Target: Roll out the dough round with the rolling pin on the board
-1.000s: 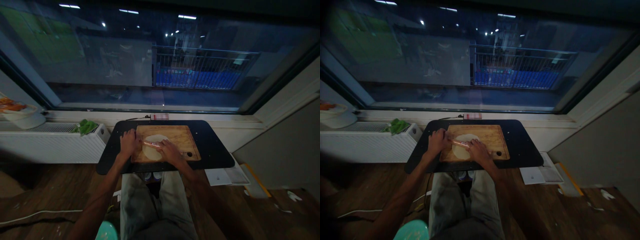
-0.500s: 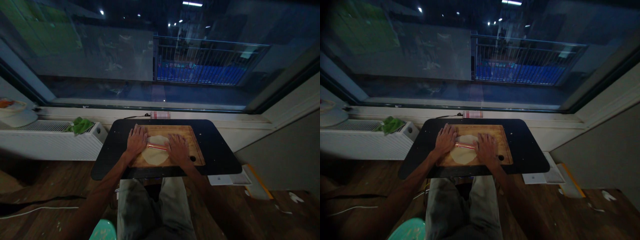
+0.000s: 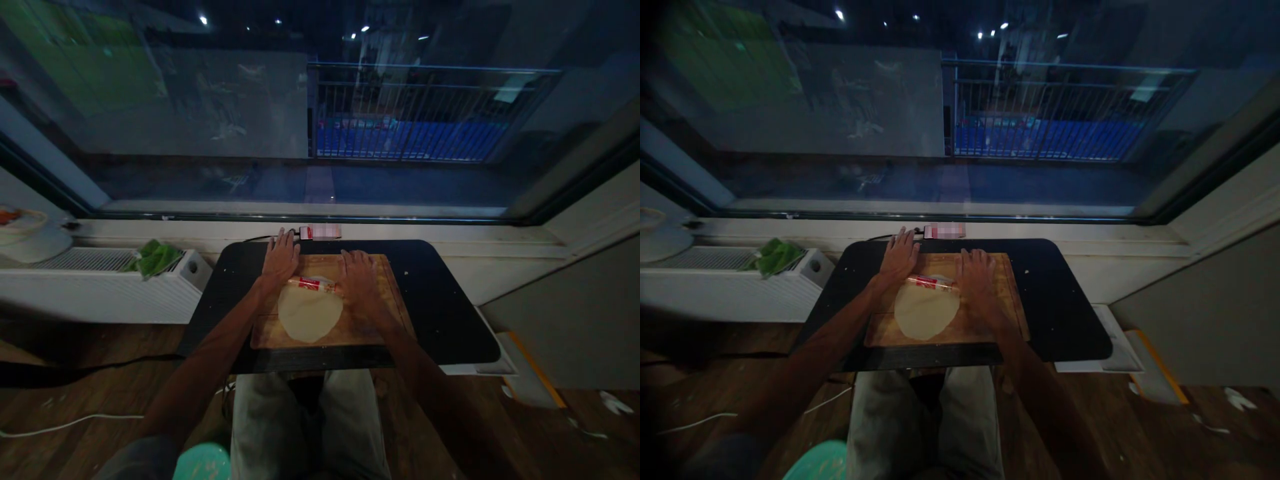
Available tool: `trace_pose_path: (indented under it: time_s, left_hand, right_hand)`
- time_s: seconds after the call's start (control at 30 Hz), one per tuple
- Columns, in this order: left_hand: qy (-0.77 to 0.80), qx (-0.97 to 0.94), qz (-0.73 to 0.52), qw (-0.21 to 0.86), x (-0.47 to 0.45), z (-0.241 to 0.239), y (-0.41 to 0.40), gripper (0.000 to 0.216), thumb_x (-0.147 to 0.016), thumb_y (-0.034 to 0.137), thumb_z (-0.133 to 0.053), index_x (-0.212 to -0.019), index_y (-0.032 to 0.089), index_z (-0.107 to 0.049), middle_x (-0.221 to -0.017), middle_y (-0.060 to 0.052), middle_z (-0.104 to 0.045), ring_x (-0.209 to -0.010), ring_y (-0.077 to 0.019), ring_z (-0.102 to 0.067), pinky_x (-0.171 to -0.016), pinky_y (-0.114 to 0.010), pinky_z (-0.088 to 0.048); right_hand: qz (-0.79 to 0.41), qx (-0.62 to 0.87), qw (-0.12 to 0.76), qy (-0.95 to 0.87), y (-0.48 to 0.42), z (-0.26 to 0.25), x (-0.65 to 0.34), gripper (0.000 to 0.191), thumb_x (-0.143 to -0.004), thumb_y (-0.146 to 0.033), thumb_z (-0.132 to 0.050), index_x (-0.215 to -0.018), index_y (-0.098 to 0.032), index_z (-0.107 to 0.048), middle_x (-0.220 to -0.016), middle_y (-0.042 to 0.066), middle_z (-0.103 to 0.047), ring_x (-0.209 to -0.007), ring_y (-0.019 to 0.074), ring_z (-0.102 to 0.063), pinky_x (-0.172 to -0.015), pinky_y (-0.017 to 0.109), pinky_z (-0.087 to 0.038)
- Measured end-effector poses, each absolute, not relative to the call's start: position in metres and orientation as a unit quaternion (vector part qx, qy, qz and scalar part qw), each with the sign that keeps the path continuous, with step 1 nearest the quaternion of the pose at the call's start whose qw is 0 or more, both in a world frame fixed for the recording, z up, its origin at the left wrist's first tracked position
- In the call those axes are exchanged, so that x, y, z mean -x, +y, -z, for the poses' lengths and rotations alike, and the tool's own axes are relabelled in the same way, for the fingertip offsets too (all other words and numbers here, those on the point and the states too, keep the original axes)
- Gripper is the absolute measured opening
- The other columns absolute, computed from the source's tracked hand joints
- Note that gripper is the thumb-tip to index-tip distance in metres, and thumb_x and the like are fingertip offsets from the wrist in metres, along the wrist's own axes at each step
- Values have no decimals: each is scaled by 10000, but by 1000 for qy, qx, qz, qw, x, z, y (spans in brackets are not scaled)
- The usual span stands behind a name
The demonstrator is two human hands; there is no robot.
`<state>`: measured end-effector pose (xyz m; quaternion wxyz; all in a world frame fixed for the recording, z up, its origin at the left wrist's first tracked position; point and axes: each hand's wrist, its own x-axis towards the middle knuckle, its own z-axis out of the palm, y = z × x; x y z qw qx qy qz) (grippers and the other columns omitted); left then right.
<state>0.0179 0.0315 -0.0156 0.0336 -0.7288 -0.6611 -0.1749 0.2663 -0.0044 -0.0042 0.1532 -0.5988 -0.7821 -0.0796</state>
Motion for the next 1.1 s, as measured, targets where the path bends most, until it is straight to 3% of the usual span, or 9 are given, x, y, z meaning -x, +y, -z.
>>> trace_pose_path:
  time_s: [0.27,0.4,0.57,0.7,1.1]
  left_hand:
    - [-673,729,125,8,-10,18,9,649,-1154,371,-287,-1706,74,-456,-1779,-211,-463,-1738,-322,-287,-1384,-542,-330]
    - [-671,734,105,12,0,25,-20,637,-1147,372,-313,-1706,110,-469,-1766,-194,-489,-1730,-329,-305,-1371,-540,-351]
    - [-648,753,110,21,14,37,-55,605,-1138,330,-325,-1652,82,-527,-1696,-213,-572,-1698,-360,-370,-1355,-569,-371]
    - [-650,750,119,36,18,42,-67,614,-1145,327,-290,-1626,45,-548,-1699,-213,-568,-1696,-369,-372,-1360,-571,-369]
    - [-676,721,140,55,-3,33,-48,598,-1156,376,-285,-1598,143,-613,-1671,-155,-617,-1699,-344,-374,-1301,-568,-427]
  right_hand:
    - [59,604,165,-777,-42,17,-259,505,-1197,-402,-355,-1523,-164,-658,-1473,200,-708,-1392,364,-570,-1205,564,-406]
    - [48,594,174,-784,-73,25,-249,528,-1178,-393,-386,-1580,-149,-627,-1582,208,-659,-1517,398,-511,-1286,631,-322]
    - [45,591,179,-785,-107,29,-239,571,-1177,-383,-377,-1637,-98,-563,-1635,230,-618,-1583,387,-465,-1324,605,-289]
    - [44,594,171,-785,-112,27,-237,584,-1184,-391,-365,-1634,-79,-566,-1669,232,-584,-1583,391,-470,-1323,588,-306]
    - [57,594,163,-786,-41,16,-245,516,-1173,-406,-418,-1549,-163,-675,-1583,188,-667,-1502,375,-535,-1274,546,-366]
